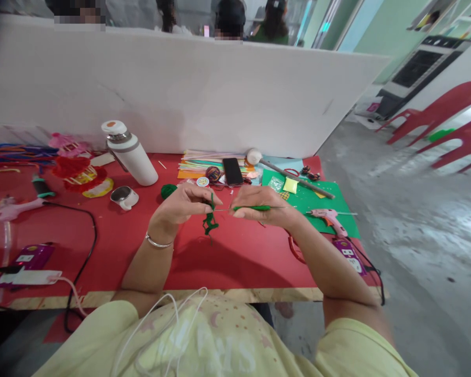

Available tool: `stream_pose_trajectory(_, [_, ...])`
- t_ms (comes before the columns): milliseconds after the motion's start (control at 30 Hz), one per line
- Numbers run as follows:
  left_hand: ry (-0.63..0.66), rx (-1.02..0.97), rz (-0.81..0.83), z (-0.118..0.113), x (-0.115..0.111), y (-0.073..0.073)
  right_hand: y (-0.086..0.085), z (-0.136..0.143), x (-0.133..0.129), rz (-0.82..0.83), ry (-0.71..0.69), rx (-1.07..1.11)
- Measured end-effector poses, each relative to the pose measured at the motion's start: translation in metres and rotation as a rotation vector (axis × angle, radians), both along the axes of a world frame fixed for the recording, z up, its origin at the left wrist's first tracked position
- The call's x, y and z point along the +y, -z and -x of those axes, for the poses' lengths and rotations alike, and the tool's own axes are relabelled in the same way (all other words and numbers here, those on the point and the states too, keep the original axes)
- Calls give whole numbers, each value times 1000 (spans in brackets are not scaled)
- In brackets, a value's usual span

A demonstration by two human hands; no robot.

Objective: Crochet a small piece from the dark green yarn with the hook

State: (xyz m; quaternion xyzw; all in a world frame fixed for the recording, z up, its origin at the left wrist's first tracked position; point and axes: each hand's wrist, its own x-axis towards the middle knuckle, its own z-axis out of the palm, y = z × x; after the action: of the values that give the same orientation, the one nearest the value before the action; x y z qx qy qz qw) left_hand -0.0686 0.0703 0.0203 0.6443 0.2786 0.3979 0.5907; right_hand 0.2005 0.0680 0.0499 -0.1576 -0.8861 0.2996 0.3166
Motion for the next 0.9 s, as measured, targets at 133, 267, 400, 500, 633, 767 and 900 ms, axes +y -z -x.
stream_pose_trajectory(133, [-161, -65, -116, -16, -4, 3, 45, 29, -16, 429, 230, 322])
stream_pose_trajectory(267, [-460, -10, -336, -35, -7, 8, 70, 70, -34, 426, 613, 588])
stream_pose_trajectory(400, [-680, 1, -401, -44, -10, 12, 73, 91, -36, 108, 836, 513])
stream_pose_trajectory(500, [-618, -117, -243, -42, -12, 10, 76, 91, -27, -175, 869, 477])
stream_pose_trajectory(633, [-319, -318, 153, -27, -10, 1, 71, 74, -12, -399, 667, 437])
stream_pose_trajectory(767, [-97, -237, 353, -9, -5, -5, 52, 47, 3, -535, 382, 321])
stream_pose_trajectory(900, [-39, -155, 347, -3, 1, -4, 34, 20, 14, -547, 254, 194])
